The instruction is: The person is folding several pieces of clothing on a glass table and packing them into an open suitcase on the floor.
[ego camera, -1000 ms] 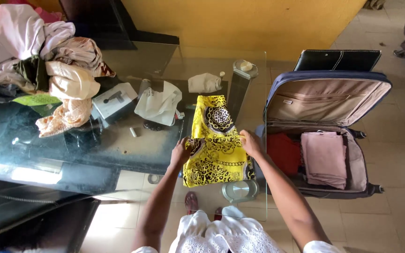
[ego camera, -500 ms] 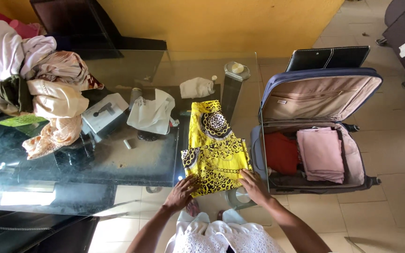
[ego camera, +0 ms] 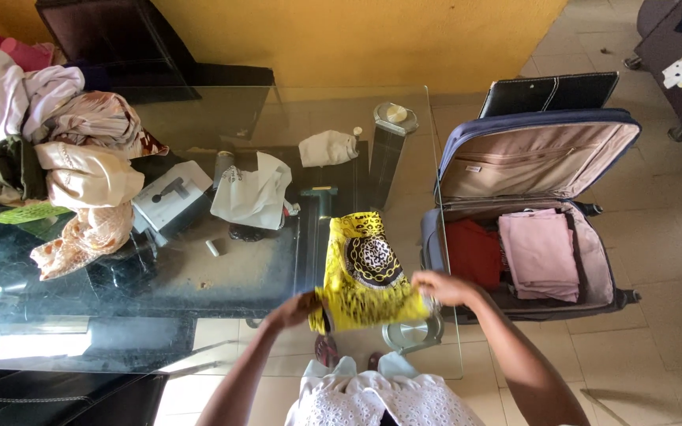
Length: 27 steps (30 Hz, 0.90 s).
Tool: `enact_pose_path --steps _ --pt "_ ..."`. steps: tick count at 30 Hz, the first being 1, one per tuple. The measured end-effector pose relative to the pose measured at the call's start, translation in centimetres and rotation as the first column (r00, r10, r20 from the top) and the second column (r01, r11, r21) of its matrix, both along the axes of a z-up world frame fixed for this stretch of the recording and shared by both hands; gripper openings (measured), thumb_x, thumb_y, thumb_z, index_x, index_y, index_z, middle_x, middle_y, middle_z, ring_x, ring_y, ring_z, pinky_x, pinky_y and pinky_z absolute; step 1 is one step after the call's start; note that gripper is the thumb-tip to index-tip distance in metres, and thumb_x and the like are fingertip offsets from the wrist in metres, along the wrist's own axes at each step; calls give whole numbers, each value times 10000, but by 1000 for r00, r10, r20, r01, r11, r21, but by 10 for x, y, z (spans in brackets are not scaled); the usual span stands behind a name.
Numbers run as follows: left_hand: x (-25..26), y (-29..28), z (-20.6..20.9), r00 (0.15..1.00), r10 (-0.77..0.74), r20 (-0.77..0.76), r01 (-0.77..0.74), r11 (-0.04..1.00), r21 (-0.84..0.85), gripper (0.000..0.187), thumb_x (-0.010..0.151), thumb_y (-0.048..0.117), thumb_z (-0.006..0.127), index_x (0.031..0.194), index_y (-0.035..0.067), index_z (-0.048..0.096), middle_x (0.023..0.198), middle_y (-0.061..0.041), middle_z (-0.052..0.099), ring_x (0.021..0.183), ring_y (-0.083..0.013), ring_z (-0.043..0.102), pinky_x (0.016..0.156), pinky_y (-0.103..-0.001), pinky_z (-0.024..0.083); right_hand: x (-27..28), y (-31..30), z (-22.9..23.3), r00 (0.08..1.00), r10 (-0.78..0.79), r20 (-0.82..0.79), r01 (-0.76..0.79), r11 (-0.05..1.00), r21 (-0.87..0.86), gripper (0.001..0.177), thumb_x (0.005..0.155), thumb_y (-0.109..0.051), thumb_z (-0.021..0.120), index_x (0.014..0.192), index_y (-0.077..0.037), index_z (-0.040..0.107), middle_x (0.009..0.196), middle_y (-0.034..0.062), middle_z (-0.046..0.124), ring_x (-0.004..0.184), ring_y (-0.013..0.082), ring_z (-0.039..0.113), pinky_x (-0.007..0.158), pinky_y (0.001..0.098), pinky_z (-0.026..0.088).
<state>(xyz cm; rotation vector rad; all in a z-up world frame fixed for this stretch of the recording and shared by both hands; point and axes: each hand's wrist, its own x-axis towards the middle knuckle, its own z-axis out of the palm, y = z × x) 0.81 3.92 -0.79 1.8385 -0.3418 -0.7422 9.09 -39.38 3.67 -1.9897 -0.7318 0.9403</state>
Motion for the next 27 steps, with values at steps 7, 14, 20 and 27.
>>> enact_pose_path --steps 7,14,20,27 --pt "128 11 -10 912 329 246 -337 942 -12 502 1043 471 571 1228 7 624 1036 -177 770 980 -258 710 807 -393 575 109 41 -22 911 -378 164 366 925 97 178 975 -151 619 1123 -52 609 996 16 669 956 110 604 861 288 495" --pt "101 -22 -12 686 669 285 -727 626 283 838 864 525 793 1437 32 430 1188 -248 674 1060 -391 663 867 -484 546 100 27 -214 426 -808 406 836 524 166 654 899 -500 708 1312 -33 511 1221 153 558 1120 253 559 958 410 487" --pt "51 -66 -26 614 789 -28 -777 610 153 740 786 410 883 1314 1 564 1003 -159 723 857 -278 689 754 -421 564 3 101 -133 335 -772 540 914 406 15 878 784 -648 781 1331 -32 477 1128 143 603 936 276 624 760 423 554" --pt "77 -67 -26 491 484 -724 -821 536 -199 392 820 207 794 1159 37 695 966 -95 765 821 -235 737 732 -403 603 -9 132 -159 59 -808 -586 992 115 -59 431 825 -289 725 1180 -51 670 989 102 717 783 204 680 560 361 554"
